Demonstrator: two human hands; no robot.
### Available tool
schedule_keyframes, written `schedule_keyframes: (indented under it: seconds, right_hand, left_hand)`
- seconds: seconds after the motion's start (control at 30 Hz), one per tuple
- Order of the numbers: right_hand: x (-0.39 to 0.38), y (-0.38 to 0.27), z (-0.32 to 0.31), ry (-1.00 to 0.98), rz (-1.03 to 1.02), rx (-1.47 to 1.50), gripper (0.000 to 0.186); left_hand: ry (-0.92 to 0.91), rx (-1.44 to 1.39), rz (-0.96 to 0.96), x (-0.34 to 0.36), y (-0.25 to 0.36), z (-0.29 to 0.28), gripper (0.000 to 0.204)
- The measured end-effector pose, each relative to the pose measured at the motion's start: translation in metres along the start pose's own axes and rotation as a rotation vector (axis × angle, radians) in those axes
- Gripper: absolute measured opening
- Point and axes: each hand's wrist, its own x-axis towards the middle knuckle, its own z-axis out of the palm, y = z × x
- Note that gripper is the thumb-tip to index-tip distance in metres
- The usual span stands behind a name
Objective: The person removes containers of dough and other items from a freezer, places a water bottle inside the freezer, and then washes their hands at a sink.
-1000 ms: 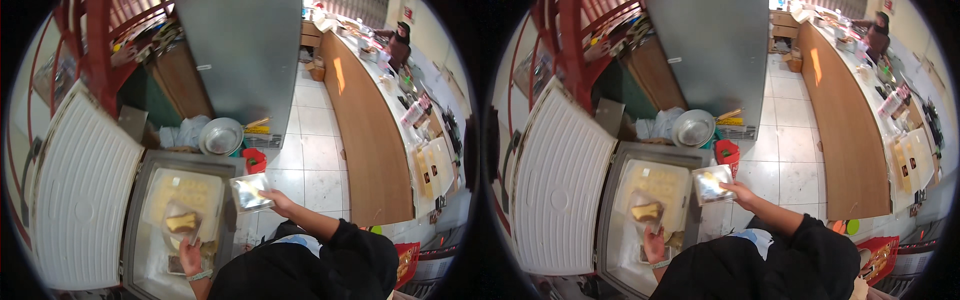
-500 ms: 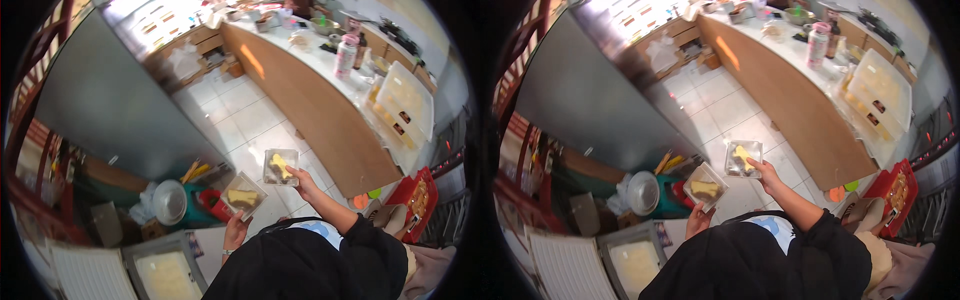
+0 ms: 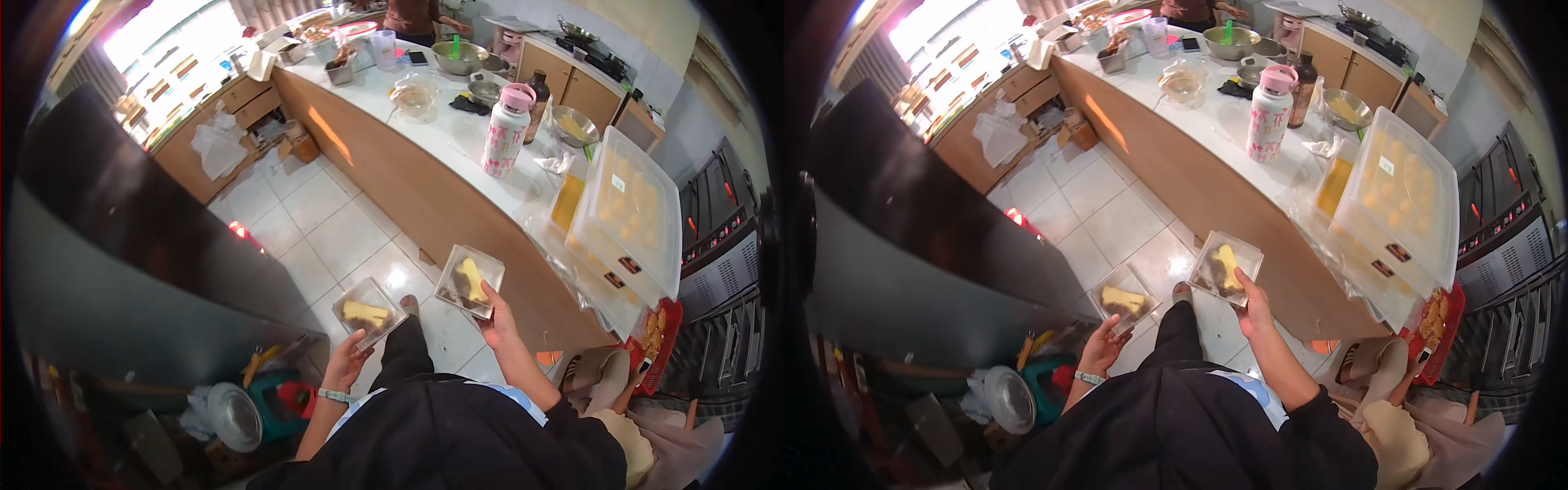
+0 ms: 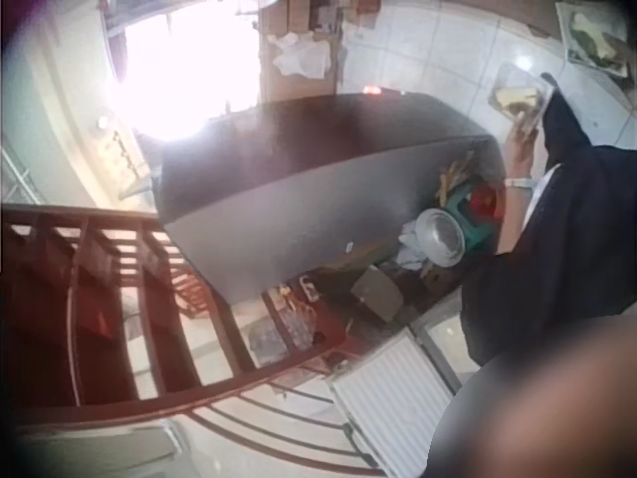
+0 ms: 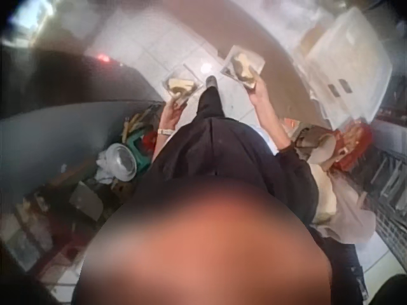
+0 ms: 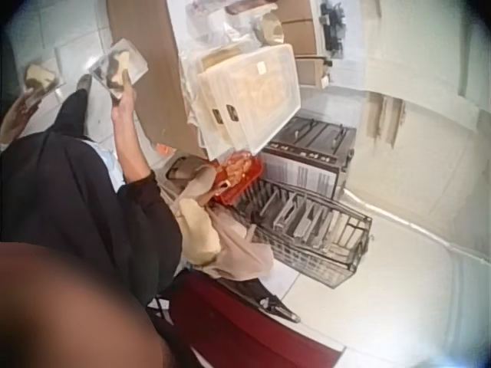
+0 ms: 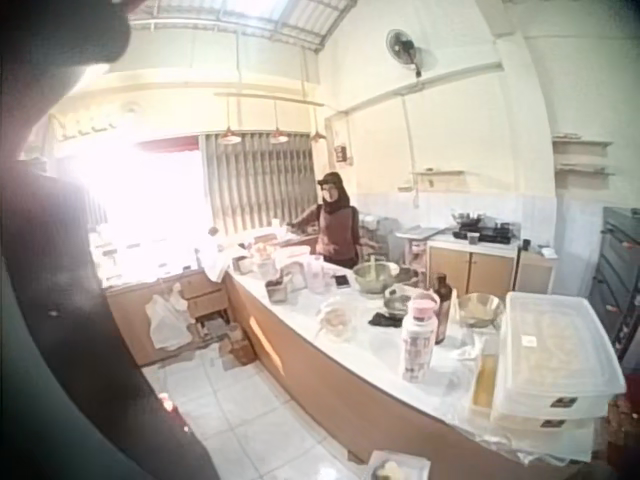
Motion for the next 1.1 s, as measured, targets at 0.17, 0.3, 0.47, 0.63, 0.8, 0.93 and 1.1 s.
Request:
schedule_keyframes:
  seconds: [0.17, 0.3, 0.47, 0.63, 0.8, 0.93, 1.1]
  right_hand:
    - [0.057, -0.063, 0.088, -0.053, -0.224, -0.051, 0.042]
    - [0.113, -0.112, 0.153, -0.140, -0.348, -0.041, 0.051]
    - [0.189, -0.168, 0.223, 0.089, -0.428, -0.180, 0.073]
    - [0.262, -0.197, 0.232, 0.050, -0.386, -0.190, 0.100]
    - [0.295, -0.200, 0.230, 0.196, -0.384, -0.330, 0.103]
    - [0.302, -0.197, 0.224, 0.279, -0.383, -0.415, 0.109]
    - [0.327, -0.197, 0.201, 0.338, -0.346, -0.550, 0.106]
  left_hand:
    - [-0.146, 0.125, 0.033, 0.130, 0.097, 0.065, 0.037]
    - [-0.380, 0.281, 0.043, 0.225, 0.165, 0.156, 0.040]
    - [-0.468, 0.538, 0.013, 0.320, 0.225, 0.246, 0.037]
    - [-0.460, 0.835, 0.068, 0.370, 0.237, 0.302, 0.044]
    - [-0.319, 1.035, 0.328, 0.406, 0.223, 0.307, 0.053]
    - [-0.257, 0.558, 0.315, 0.396, 0.206, 0.306, 0.047]
    - [-0.104, 0.413, 0.402, 0.370, 0.170, 0.260, 0.037]
